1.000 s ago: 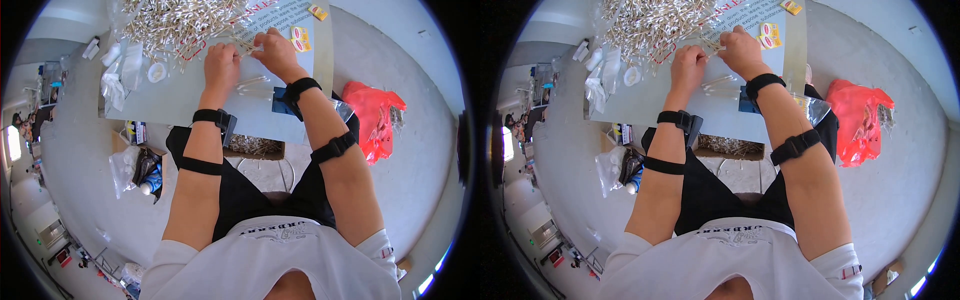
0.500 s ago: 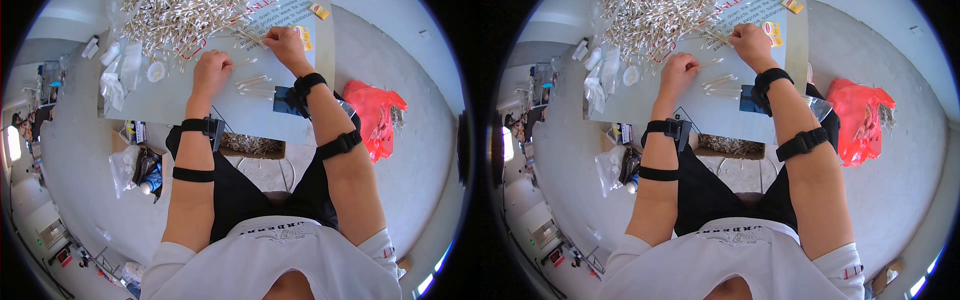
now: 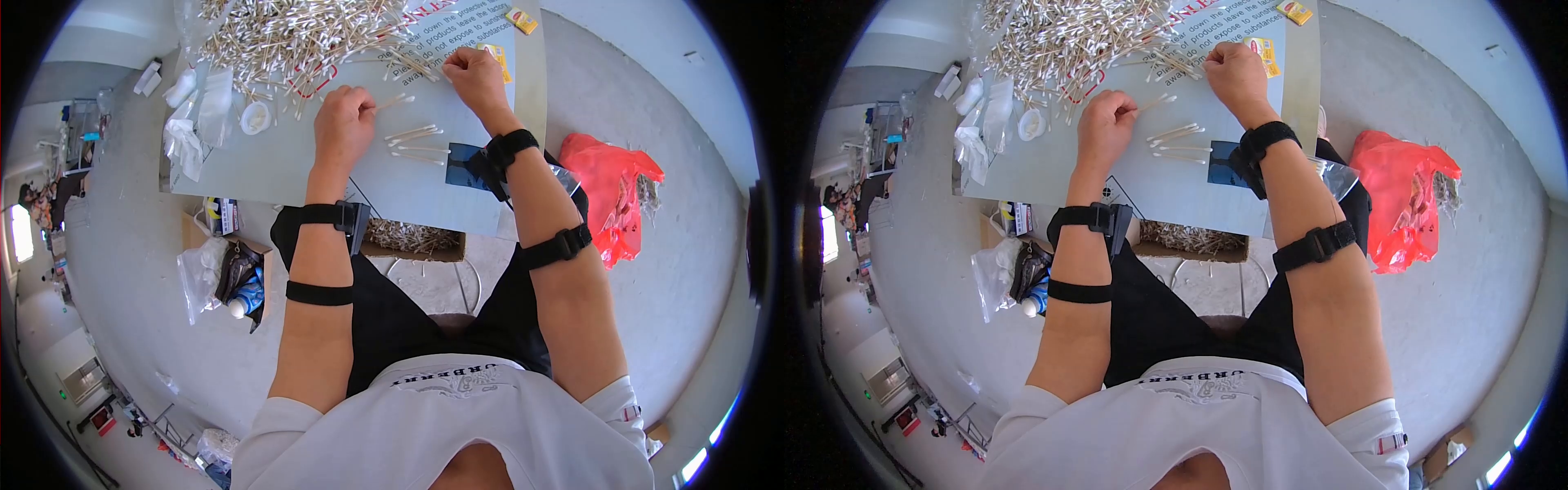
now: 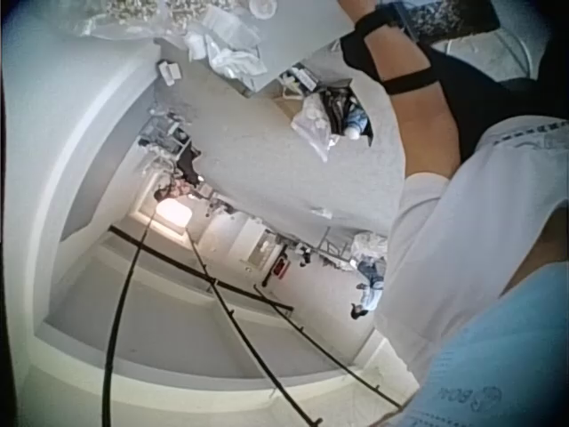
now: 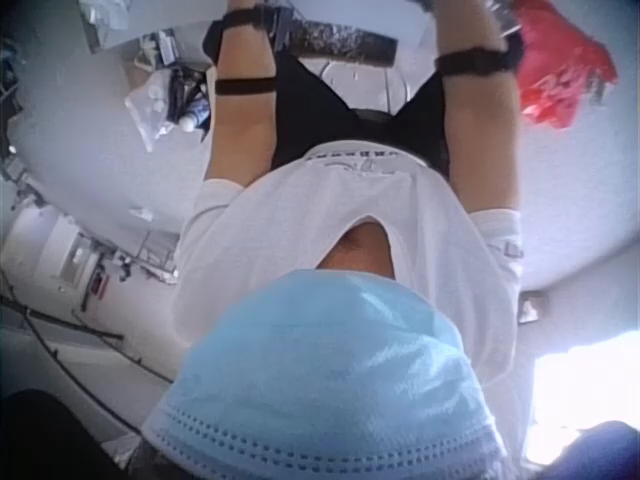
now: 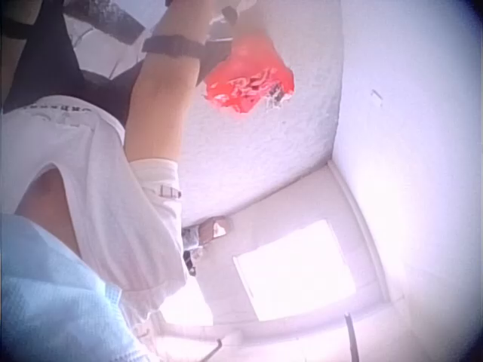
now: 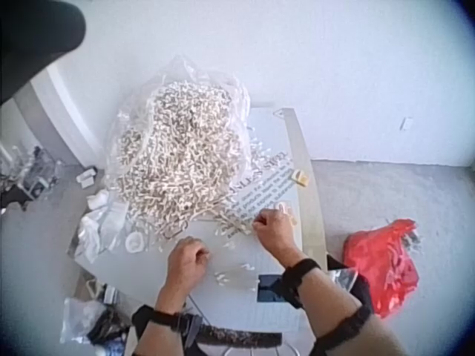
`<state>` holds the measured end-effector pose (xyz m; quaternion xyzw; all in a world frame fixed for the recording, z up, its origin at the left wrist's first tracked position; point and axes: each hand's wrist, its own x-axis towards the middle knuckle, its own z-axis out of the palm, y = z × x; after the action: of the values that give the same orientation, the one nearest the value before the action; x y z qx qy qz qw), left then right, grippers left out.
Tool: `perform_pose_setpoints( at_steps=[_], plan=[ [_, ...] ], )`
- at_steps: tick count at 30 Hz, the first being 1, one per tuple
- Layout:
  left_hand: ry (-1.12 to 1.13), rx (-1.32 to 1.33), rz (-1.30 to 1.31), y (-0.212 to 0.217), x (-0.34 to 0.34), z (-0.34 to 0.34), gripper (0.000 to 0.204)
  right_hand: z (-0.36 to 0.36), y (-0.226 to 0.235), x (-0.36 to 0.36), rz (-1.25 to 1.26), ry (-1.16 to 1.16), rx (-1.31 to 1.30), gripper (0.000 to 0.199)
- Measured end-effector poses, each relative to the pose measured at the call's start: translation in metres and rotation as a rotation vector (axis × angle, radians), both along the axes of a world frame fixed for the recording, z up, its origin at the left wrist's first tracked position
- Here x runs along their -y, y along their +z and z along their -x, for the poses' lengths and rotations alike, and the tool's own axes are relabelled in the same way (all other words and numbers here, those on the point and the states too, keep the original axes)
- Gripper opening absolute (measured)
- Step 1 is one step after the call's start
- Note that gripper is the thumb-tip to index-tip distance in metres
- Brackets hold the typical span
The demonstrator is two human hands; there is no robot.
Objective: Sorting small wooden sticks into groups and inserting them into clear plastic packaging sleeves.
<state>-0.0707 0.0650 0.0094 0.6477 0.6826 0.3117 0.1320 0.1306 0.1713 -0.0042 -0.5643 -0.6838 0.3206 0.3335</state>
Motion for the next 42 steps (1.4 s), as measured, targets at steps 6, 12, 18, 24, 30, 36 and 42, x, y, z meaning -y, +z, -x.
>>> perform_pose_setpoints(
  at_steps=[6,12,18,24,30,36,42],
  plan=[
    [0.043,-0.011,0.014,0.002,0.006,-0.007,0.010,-0.001,0.000,-0.001,0.027,-0.004,0.013,0.011],
    [0.009,-0.006,-0.031,-0.001,0.002,-0.011,0.010,-0.002,0.002,-0.001,0.037,-0.029,-0.011,0.011],
    [-0.075,-0.042,-0.093,-0.001,0.000,-0.017,0.010,0.010,0.015,0.014,-0.023,0.077,0.117,0.015],
    [-0.100,-0.087,-0.061,0.002,-0.003,-0.019,0.010,0.017,0.021,0.013,-0.066,0.129,0.393,0.010],
    [-0.099,-0.109,-0.043,0.004,-0.002,-0.020,0.011,0.005,0.025,0.019,0.059,0.267,0.337,0.009],
    [0.001,0.063,-0.144,-0.004,-0.011,-0.025,0.010,0.001,0.019,0.023,0.015,0.263,0.284,0.008],
    [0.133,0.179,0.011,0.011,-0.047,-0.017,0.012,0.001,0.019,0.030,-0.006,0.272,0.210,0.007]
  ],
)
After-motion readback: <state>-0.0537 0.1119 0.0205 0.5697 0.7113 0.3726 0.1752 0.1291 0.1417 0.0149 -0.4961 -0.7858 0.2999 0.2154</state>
